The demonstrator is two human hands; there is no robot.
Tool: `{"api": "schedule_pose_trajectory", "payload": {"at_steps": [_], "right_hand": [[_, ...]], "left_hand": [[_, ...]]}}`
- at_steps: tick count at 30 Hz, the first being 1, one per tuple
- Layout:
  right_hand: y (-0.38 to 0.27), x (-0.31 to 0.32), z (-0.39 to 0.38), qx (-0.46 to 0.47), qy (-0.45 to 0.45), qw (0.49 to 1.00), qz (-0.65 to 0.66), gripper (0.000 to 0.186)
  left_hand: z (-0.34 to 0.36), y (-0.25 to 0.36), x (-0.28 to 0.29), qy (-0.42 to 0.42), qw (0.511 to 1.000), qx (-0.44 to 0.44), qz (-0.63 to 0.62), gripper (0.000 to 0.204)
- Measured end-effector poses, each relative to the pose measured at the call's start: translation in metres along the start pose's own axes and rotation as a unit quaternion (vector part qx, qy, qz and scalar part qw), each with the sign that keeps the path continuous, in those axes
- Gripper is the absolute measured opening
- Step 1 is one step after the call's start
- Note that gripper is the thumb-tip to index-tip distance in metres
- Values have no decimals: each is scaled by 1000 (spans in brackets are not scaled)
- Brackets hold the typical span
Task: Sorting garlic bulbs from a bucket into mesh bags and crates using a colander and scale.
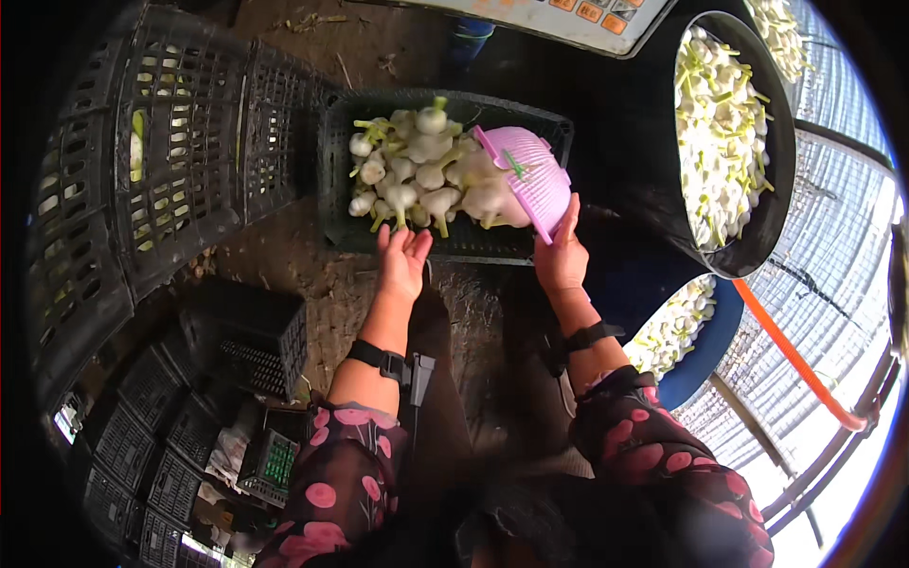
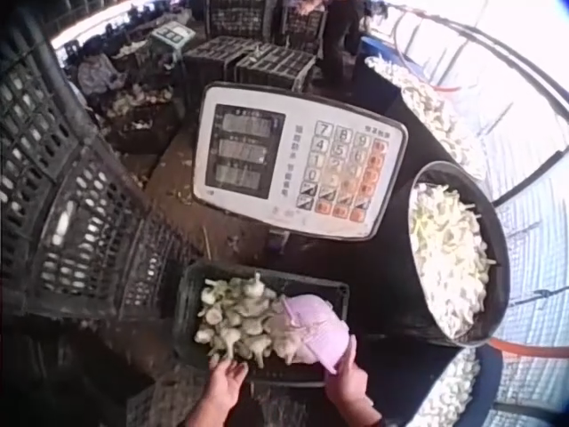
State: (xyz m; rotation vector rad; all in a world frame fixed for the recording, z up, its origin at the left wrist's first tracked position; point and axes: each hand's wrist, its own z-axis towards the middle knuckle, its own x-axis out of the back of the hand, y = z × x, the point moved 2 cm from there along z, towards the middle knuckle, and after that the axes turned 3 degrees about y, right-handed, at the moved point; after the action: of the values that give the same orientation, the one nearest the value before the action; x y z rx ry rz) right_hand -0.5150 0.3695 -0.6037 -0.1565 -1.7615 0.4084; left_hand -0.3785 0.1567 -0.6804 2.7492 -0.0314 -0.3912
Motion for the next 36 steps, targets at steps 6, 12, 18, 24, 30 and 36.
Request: {"api": "schedule_pose_trajectory", "payload": {"at_steps": [6, 12, 18, 24, 30, 36], "right_hand": [[2, 42, 8, 20, 33, 999, 35, 88], [71, 157, 25, -162, 87, 898, 400, 42], [229, 291, 121, -294, 196, 934, 50, 71], [325, 233, 182, -464, 37, 857, 219, 38], [325, 146, 221, -481, -75, 763, 426, 26], [297, 61, 278, -513, -56, 655, 552, 16]], "left_hand": [[-11, 2, -44, 43, 984, -74, 157, 48], [-72, -40, -171, -92, 938, -136, 305, 40], [-87, -101, -358, -206, 806, -295, 470, 66], [-77, -160, -442, -98, 675, -459, 569, 63], [-72, -168, -436, -98, 681, -468, 555, 55], [-72, -165, -436, -79, 674, -457, 575, 54]]}}
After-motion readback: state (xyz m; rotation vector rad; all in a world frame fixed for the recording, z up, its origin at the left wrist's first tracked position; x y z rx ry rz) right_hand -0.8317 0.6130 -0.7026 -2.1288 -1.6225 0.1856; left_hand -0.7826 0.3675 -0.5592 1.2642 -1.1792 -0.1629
